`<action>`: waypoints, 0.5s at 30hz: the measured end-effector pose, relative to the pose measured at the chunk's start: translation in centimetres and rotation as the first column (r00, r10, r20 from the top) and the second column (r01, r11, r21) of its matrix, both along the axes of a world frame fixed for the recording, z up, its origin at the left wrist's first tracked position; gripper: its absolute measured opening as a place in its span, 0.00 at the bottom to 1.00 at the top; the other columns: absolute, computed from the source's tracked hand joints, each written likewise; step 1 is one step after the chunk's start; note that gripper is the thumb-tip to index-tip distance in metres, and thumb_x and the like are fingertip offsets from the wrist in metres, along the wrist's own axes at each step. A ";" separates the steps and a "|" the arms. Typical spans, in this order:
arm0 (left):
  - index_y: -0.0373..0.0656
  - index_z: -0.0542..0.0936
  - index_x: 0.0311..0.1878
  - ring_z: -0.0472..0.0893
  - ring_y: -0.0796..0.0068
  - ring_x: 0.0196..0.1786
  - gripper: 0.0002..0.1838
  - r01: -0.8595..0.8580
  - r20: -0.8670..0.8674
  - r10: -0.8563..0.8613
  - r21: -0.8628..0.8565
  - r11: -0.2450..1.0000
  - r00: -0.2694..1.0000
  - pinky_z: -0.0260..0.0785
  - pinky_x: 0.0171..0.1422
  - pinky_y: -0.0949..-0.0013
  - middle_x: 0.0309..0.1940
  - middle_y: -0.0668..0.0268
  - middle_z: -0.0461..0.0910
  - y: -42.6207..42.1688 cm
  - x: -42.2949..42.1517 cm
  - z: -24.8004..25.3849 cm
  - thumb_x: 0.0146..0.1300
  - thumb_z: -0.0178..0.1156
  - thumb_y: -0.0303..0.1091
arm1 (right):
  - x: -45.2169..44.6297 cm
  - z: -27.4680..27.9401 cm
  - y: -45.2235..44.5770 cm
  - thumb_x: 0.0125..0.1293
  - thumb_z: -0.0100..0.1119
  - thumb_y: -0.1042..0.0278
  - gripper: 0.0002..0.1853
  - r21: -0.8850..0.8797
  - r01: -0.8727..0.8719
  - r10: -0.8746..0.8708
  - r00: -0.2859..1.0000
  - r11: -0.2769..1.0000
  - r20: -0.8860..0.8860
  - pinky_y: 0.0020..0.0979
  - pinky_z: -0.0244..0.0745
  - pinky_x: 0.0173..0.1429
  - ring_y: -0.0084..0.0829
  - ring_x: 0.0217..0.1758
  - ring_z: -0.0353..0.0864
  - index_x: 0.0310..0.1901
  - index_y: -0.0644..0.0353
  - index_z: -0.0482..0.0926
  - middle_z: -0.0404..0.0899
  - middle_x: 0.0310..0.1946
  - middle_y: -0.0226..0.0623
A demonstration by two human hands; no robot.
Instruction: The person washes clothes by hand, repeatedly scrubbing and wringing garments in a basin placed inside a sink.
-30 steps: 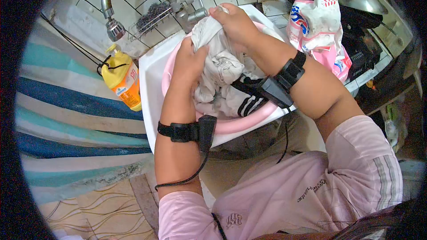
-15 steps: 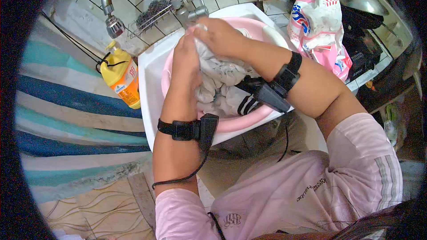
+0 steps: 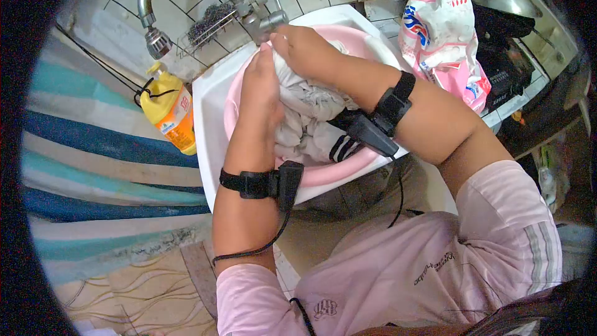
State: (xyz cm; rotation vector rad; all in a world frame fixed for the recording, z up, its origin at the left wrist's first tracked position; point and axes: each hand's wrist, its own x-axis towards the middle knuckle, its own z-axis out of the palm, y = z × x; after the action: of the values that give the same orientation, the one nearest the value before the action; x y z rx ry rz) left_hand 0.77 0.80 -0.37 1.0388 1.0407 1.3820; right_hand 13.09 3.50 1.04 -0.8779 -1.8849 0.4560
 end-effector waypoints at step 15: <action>0.36 0.68 0.56 0.78 0.60 0.51 0.23 0.087 0.104 -0.080 -0.064 0.994 0.991 0.70 0.57 0.57 0.49 0.54 0.76 -1.5 1.1 1.8 0.72 0.42 0.46 | -0.1 -0.8 0.5 0.68 0.48 0.54 0.18 -0.106 0.010 -0.015 0.999 0.994 -0.046 0.42 0.70 0.39 0.52 0.36 0.77 0.46 0.62 0.66 0.77 0.31 0.55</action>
State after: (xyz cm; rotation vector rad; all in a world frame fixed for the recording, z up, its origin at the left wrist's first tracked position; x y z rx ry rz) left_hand 1.86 -0.73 1.40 0.9423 0.9532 1.3084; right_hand 13.02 4.00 0.23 -0.9400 -1.8248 0.5688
